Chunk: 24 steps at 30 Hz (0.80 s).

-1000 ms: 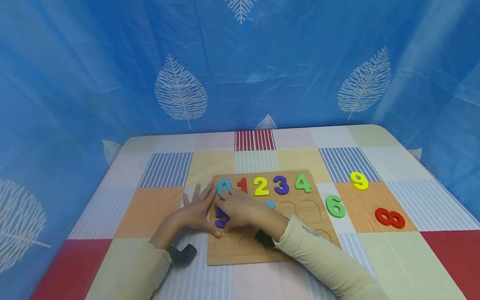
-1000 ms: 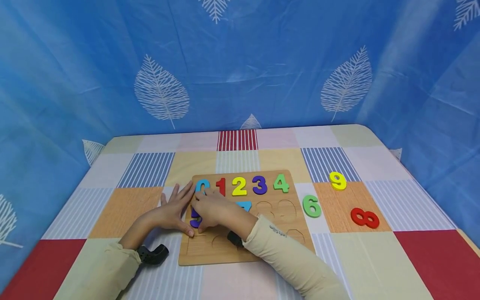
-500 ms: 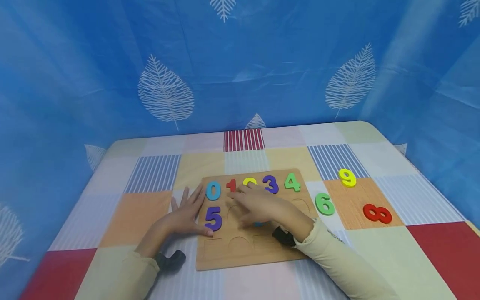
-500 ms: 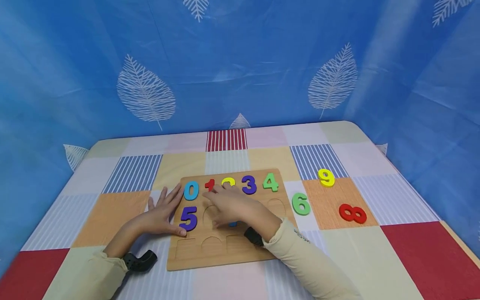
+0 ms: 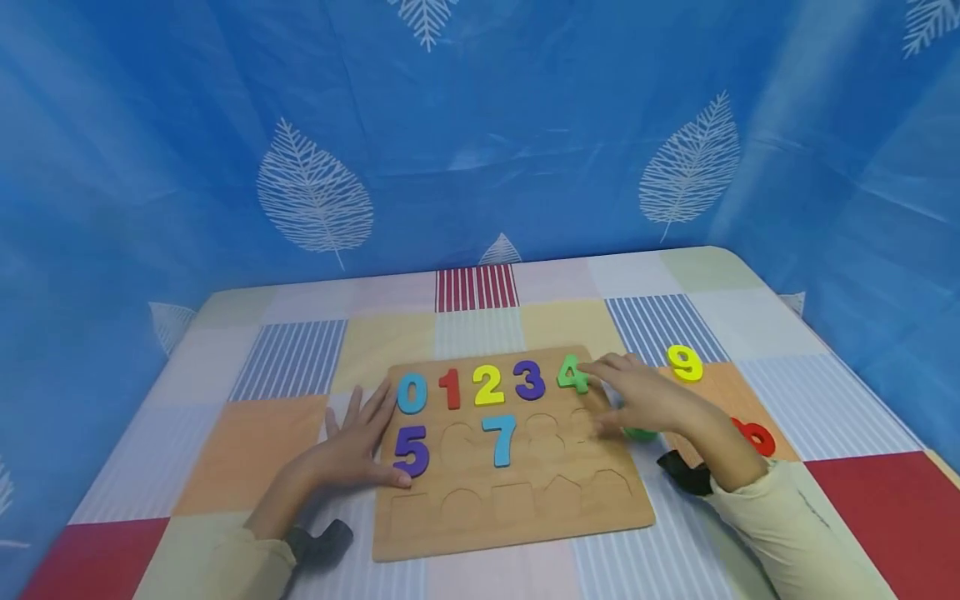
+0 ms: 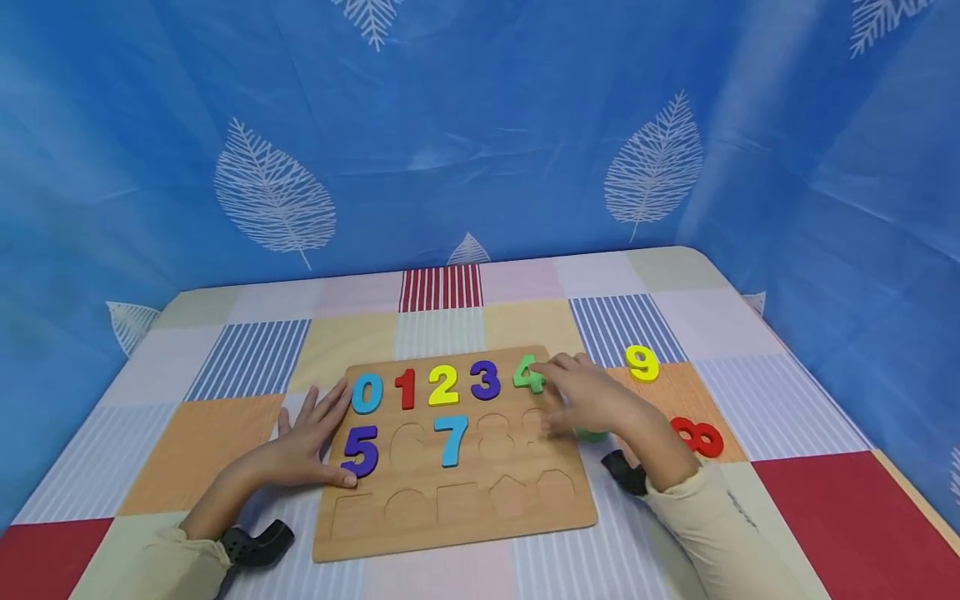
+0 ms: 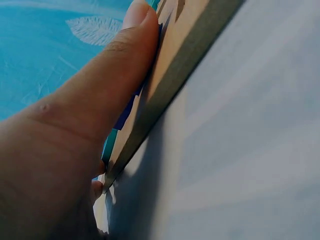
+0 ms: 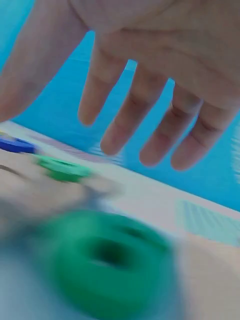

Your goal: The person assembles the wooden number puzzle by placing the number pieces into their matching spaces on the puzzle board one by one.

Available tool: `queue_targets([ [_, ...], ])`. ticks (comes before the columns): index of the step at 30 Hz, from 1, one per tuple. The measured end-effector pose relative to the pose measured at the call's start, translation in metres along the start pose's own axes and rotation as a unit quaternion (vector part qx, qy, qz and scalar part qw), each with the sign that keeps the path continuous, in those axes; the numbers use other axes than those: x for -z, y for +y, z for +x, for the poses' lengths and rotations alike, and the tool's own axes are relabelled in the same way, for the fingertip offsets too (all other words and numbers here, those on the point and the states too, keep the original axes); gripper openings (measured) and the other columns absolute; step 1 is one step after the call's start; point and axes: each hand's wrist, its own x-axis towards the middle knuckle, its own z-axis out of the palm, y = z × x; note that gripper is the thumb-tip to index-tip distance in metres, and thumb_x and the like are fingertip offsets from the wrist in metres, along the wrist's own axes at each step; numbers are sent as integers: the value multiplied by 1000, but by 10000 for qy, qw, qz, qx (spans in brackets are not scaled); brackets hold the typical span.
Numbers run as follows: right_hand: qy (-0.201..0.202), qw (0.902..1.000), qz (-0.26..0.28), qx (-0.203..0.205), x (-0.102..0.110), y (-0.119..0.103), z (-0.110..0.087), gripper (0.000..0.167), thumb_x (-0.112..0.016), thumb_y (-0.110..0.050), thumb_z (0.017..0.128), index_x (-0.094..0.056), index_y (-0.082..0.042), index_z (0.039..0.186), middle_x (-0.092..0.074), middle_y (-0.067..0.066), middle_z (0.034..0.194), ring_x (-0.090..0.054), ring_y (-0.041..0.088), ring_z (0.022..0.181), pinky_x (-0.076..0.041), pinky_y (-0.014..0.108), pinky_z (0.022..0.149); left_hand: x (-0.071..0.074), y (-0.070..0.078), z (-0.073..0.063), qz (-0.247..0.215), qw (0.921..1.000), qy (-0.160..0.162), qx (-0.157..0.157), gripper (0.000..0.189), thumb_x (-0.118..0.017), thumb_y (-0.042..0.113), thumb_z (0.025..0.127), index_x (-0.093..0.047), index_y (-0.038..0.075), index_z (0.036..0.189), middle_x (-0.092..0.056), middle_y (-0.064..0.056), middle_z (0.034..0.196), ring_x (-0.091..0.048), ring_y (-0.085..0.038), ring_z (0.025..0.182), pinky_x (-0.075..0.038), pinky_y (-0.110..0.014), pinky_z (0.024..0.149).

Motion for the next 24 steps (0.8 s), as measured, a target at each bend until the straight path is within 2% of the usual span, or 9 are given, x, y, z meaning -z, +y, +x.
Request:
queue_targets([
  [3,-128,9989,-158,-411,10,20,-14,82,-78,-32,68,-41,-3,135,-45,23,129,-39,46,116,-35,61,92,-2,-1,1,-4,10000,-5,-60,121,-70,63,62,-5,8,147,7,-13,154,17,-50,133,16,-74,92],
  [5,-311,9974,-291,-578,17,27,-19,86,-79,-34,67,-40,-1,135,-42,26,131,-37,49,116,-36,61,89,-3,-1,-1,6,10000,9,-19,121,-70,64,61,-5,8,147,7,-12,154,17,-49,134,15,-74,92],
  [11,-754,9940,-437,-667,21,35,-21,93,-80,-41,63,-38,-1,135,-39,29,132,-36,54,115,-40,60,83,-4,-3,-6,65,10000,31,65,119,-69,64,62,-7,8,147,7,-12,154,15,-50,134,14,-75,92],
  [17,-901,9932,-278,-686,16,41,-18,87,-81,-37,63,-41,-2,131,-41,25,130,-37,52,115,-42,58,84,-2,-1,-5,15,9999,78,69,118,-70,63,63,-7,9,147,7,-12,154,15,-50,133,15,-75,91],
  [24,-853,9944,-60,-618,13,47,-20,74,-83,-35,60,-50,-5,119,-46,16,120,-43,39,108,-44,50,83,-1,2,2,4,10000,1,79,120,-70,63,61,-7,9,147,7,-12,154,16,-50,133,16,-74,92],
])
